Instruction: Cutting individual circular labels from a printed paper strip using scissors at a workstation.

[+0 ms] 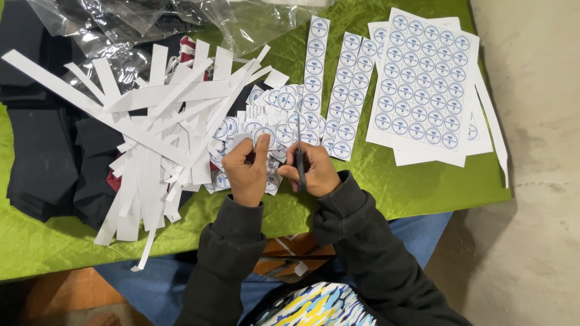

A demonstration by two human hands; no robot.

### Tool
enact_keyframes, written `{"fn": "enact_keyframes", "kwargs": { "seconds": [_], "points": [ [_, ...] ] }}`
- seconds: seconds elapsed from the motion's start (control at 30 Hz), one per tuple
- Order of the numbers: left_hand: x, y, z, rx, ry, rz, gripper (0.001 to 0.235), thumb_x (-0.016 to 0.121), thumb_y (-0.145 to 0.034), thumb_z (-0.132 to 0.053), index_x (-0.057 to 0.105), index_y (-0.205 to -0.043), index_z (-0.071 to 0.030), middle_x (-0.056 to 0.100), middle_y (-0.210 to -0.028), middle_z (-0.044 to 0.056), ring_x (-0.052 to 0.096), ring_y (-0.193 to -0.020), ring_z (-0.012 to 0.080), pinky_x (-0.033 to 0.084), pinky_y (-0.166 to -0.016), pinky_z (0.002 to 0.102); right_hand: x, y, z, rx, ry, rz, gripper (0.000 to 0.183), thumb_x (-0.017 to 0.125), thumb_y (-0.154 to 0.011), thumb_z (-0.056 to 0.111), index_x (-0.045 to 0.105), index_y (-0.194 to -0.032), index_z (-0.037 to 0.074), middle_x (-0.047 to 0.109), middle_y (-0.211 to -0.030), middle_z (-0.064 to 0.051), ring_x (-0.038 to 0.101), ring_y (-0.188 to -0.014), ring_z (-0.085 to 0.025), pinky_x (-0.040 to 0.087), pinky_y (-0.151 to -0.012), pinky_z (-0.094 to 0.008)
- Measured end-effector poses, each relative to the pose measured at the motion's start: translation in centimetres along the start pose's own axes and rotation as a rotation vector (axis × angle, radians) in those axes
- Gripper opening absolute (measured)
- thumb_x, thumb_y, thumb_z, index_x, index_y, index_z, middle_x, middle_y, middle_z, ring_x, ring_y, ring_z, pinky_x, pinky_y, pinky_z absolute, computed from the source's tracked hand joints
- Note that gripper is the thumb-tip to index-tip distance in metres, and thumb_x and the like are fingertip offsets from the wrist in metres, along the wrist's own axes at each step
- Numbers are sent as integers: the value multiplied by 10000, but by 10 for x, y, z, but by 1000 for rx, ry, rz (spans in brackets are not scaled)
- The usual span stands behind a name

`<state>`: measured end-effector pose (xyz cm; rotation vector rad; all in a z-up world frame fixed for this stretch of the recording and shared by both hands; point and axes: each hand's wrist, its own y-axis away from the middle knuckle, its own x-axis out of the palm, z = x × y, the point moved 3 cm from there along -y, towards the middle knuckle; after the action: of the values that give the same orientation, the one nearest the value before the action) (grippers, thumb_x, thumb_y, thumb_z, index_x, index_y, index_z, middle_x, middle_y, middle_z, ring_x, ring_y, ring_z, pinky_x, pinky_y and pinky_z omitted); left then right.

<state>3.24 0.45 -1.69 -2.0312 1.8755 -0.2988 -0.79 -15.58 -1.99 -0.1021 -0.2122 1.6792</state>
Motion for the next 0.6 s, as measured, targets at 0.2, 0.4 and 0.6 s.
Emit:
{"fn": "enact_keyframes", "kwargs": {
  "seconds": [0.2,0.4,0.6],
  "points": [
    [-8,-1,-20,18,-270,-171,335,648,-1073,-339,699,-854,-89,508,-508,37,489,-437,165,409,-513,291,-18,0,-3,-129,-138,-281,299,760,-962,182,556,-916,-32,590,-572,-145,644,-400,-247,544,-415,-304],
    [-12,8,-85,138,-258,-157,437,486,-1111,-363,753,-1009,-34,464,-589,-3,441,-513,152,415,-545,294,-29,2,-1,-142,-144,-479,403,697,-1004,340,518,-926,-12,541,-597,-158,629,-405,-264,447,-304,-263],
    [-17,55,-208,-121,762,373,677,290,-1104,-614,747,-1124,-115,529,-975,7,479,-900,179,402,-896,362,-29,10,8,-93,-146,-309,396,651,-1015,490,548,-1019,107,546,-812,-75,612,-589,-221,462,-453,-382]
  ]
}}
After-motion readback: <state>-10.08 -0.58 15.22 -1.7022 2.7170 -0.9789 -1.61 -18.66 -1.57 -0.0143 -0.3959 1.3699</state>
